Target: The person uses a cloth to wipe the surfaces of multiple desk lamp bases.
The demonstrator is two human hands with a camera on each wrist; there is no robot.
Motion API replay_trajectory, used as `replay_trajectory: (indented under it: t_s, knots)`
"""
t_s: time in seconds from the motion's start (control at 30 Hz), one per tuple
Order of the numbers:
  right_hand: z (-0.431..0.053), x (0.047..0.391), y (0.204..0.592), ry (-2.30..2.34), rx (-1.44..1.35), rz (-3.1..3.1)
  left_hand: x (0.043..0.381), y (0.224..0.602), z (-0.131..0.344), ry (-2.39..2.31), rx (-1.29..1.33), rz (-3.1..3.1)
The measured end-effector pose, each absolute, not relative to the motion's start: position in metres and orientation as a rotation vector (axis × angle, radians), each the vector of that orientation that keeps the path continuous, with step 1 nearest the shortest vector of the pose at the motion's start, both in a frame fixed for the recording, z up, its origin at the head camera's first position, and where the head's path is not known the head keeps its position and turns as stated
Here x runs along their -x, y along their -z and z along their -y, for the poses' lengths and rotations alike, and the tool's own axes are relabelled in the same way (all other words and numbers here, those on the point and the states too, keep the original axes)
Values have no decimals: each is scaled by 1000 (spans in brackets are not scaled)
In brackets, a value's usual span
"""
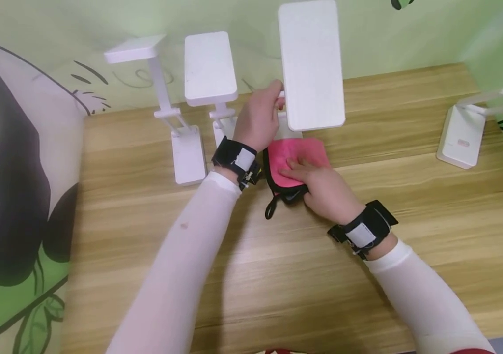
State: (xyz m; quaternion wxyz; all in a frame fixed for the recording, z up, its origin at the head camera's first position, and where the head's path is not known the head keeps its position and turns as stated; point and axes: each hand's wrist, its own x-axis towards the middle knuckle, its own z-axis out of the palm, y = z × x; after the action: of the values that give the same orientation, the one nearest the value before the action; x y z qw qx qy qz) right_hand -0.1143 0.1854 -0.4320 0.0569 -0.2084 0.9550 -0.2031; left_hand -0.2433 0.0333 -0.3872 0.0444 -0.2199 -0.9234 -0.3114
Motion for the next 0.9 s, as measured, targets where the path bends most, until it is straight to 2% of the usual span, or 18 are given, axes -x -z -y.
replay_trajectory:
  t_s: [0.1, 0.37, 0.5, 0.63, 0.9]
  knots:
    - [-185, 128, 430, 683, 607, -2850, 243, 389, -33, 935, 683, 2803]
    - [-179, 192, 434, 846, 601, -2927, 242, 388, -33, 917, 661, 2823]
    - [-178, 201, 437, 861, 531, -2973, 243, 386, -32, 934, 641, 2848]
    - [-177, 187, 437, 848, 511, -2935, 243, 387, -31, 964, 642, 2843]
    - [-184, 129, 433, 698, 561, -2889, 244, 388, -31, 974, 680, 2815]
